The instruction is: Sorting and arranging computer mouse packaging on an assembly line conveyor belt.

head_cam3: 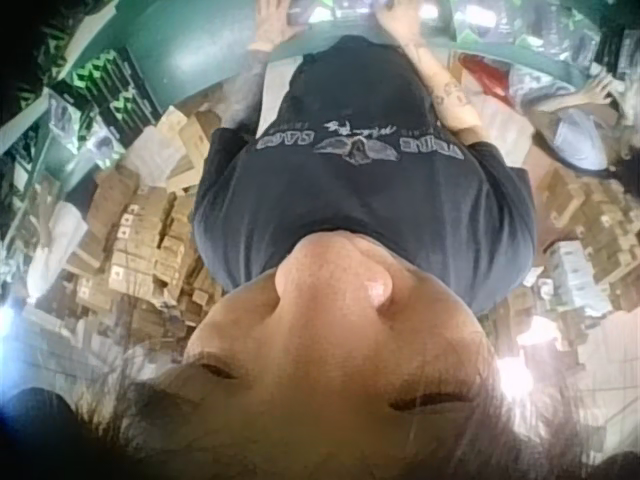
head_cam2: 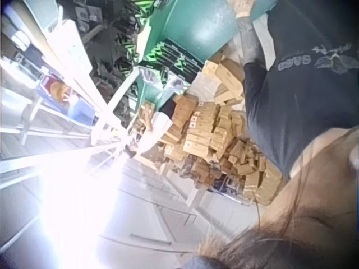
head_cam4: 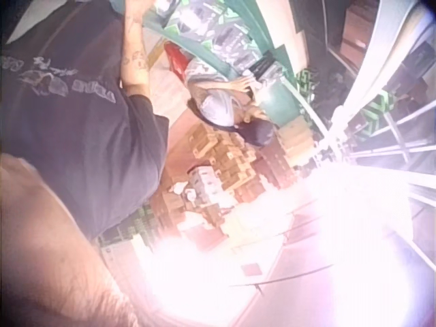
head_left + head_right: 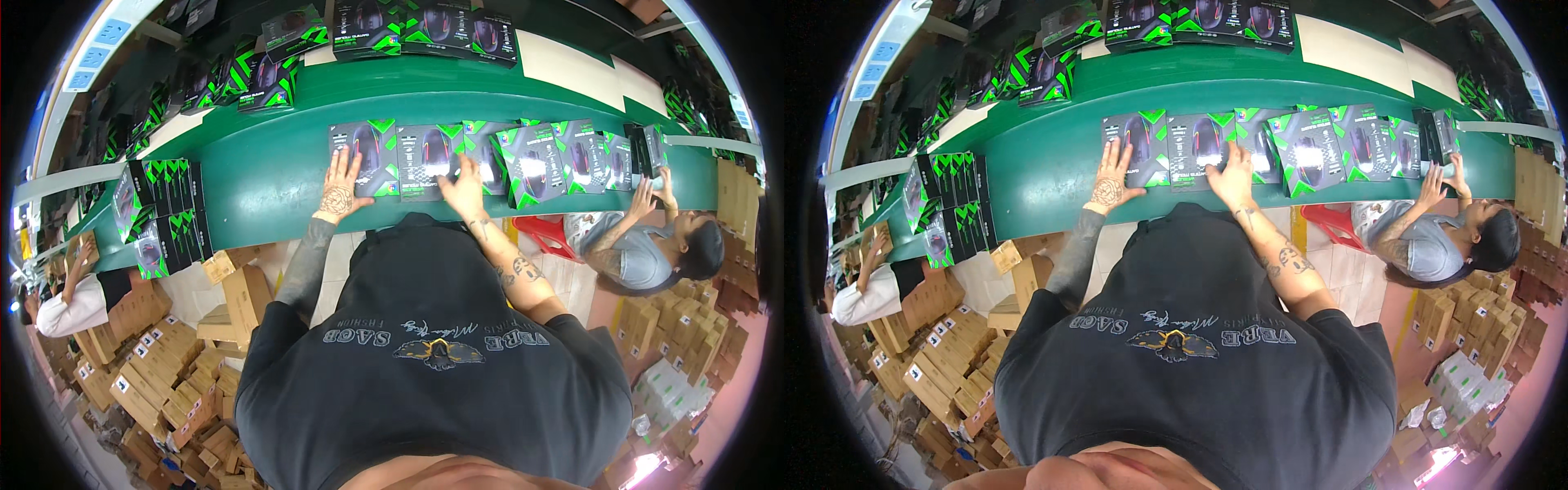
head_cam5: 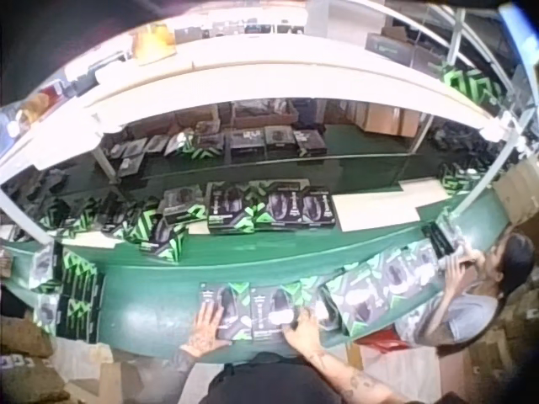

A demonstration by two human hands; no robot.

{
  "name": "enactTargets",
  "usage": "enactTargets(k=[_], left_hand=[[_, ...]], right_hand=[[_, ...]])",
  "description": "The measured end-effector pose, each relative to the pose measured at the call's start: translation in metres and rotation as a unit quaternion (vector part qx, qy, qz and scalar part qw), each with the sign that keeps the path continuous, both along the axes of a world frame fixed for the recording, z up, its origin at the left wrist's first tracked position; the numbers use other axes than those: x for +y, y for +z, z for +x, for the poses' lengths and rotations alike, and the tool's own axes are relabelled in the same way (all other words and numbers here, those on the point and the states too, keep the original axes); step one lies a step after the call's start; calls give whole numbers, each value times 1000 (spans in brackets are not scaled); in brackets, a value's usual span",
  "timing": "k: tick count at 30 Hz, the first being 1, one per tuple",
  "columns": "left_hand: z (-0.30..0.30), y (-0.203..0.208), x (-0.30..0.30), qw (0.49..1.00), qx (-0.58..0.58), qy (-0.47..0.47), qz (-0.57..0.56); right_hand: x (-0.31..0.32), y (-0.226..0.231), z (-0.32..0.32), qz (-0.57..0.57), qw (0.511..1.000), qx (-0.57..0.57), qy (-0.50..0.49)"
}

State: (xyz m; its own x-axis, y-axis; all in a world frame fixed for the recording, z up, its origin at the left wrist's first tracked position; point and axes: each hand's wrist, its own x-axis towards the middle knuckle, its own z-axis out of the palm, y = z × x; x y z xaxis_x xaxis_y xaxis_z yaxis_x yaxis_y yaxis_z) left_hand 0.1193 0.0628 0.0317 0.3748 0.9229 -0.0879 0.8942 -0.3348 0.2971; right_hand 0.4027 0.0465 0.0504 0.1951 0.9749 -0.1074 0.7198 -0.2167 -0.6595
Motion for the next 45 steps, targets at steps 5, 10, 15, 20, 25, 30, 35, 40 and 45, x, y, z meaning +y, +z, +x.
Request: enactTargets(k=[5,10,15,20,25,30,35,40,45], left_hand=[[2,-2,-9,993,-78,85,25],[8,6,-5,991,-52,103,65],[10,13,0,973,-46,61,216],[2,25,11,947,-49,18,318],[12,44,25,926,-25,15,375],[32,39,32,903,-170,150,364],[60,17,34,980,-176,65,-62],[68,5,45,987,-138,49,-71],[72,-3,61,981,-144,112,-72]], right_hand=[[37,4,18,-125,954,233,-143],[12,4,2,-65,992,0,107],[2,-15,11,21,907,-267,325],[9,-11,18,25,901,-249,355],[3,-22,29,79,897,-243,361],[-17,-8,38,138,972,-32,186],[-12,3,60,58,998,8,-18],[31,38,71,-93,992,44,-68],[44,55,65,-54,994,76,-61]])
